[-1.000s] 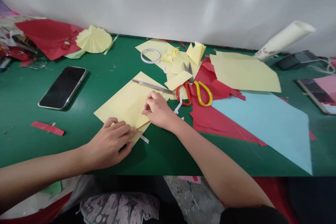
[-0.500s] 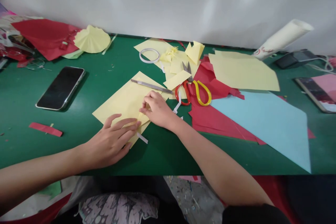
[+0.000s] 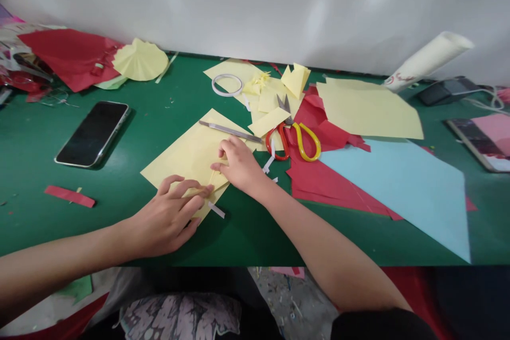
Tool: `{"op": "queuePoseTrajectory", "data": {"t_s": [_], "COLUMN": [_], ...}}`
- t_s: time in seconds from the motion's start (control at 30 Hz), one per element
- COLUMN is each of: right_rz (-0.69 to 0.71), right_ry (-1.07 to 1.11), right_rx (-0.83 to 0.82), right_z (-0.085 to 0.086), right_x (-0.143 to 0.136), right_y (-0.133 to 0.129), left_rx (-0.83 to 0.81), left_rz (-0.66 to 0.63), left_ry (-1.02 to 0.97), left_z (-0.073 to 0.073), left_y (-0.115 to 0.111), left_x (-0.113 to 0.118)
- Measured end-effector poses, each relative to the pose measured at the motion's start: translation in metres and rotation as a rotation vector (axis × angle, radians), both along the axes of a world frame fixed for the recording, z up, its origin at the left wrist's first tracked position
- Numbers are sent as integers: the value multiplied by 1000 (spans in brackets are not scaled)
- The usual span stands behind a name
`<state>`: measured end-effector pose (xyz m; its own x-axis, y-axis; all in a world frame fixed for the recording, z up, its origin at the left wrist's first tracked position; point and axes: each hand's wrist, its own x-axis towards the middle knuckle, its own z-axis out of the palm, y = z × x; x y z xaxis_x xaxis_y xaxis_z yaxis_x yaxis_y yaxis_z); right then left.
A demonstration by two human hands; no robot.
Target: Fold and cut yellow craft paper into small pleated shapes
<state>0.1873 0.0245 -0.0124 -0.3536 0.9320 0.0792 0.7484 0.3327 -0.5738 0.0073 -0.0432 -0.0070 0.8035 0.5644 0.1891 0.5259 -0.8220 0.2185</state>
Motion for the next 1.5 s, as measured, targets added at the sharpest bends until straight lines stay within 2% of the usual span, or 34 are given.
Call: {"op": "queuePoseTrajectory", "data": {"t_s": [0.37,0.53,0.67,0.8,0.9,1.03,1.27,1.5], "right_rz": [-24,25,135,386,520,601,612,532], "right_ry": [12,81,150,84,-19,-127,-123,-51], "right_rx": [24,32,152,138,108,94,33,-89], "right_z": [-3,7,23,36,35,28,25,26], "right_x": [-1,7,17,23,24,24,23,22], "right_y": [0,0,-3,-8,-8,-4,-1,-2], "left_rx": [114,158,165,128,83,60,69,65], "left_rz": [-26,-5,16,-15,-28,-29,-25,-31], "left_ry": [-24,-131,-156,-91,-46,-19,-59,-76], "left_z": [0,-2,-1,-1,-4,-6,-7,-6], "left_y": [-2,0,2,4,5,7,9,10], "left_x": [-2,-5,-6,-5,-5,-5,-6,-5]}}
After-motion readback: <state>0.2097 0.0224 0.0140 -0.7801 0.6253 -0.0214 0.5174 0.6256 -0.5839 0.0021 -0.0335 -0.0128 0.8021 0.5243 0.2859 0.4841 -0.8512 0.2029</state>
